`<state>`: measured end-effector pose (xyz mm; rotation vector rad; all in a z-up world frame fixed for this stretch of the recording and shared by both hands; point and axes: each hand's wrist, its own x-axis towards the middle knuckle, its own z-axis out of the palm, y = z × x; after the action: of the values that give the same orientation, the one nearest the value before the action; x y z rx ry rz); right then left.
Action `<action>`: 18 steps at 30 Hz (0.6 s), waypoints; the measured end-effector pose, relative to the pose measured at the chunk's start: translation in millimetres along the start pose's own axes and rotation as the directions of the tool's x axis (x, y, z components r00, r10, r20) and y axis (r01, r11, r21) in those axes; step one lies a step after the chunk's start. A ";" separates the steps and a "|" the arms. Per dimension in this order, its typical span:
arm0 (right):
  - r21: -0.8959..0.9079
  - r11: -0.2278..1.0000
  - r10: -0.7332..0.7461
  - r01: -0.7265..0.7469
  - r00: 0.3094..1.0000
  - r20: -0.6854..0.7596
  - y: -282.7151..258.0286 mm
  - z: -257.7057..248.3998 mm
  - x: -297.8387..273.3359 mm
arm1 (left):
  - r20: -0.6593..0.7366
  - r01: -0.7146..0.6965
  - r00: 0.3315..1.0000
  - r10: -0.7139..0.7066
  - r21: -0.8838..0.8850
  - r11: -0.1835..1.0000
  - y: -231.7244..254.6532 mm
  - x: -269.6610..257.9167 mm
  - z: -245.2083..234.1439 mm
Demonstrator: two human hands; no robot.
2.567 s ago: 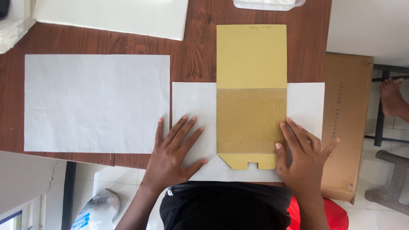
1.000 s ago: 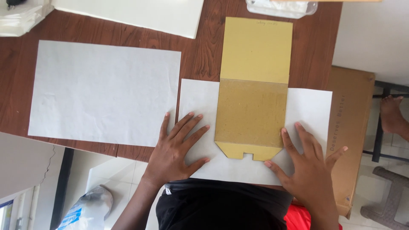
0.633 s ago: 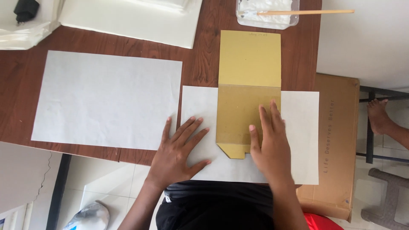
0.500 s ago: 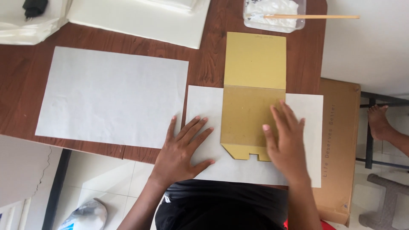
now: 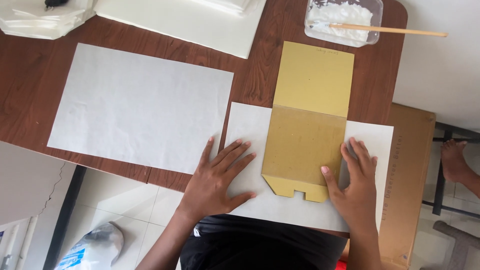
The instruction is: Assembling paper bags by folding paper around a template and applying glue with a brush.
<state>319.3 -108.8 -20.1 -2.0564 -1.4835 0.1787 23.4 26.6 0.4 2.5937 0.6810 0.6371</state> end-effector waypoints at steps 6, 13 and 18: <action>0.010 0.999 -0.035 0.035 0.999 0.007 4.2 -0.4 -0.1 | 0.022 0.022 1.000 -0.022 -0.004 1.000 0.5 2.0 -1.2; -0.001 1.000 -0.030 0.030 0.998 0.047 5.4 -3.1 1.5 | 0.023 0.025 0.999 -0.025 -0.003 1.000 1.3 5.1 -2.2; 0.004 0.998 -0.062 0.062 0.997 0.037 7.8 -2.2 -0.8 | 0.003 0.035 0.999 -0.036 0.010 0.999 1.9 5.5 1.9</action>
<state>326.4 -112.0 -22.6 -2.0120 -1.5665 0.1947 29.4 27.6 1.6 2.5854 0.7295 0.6204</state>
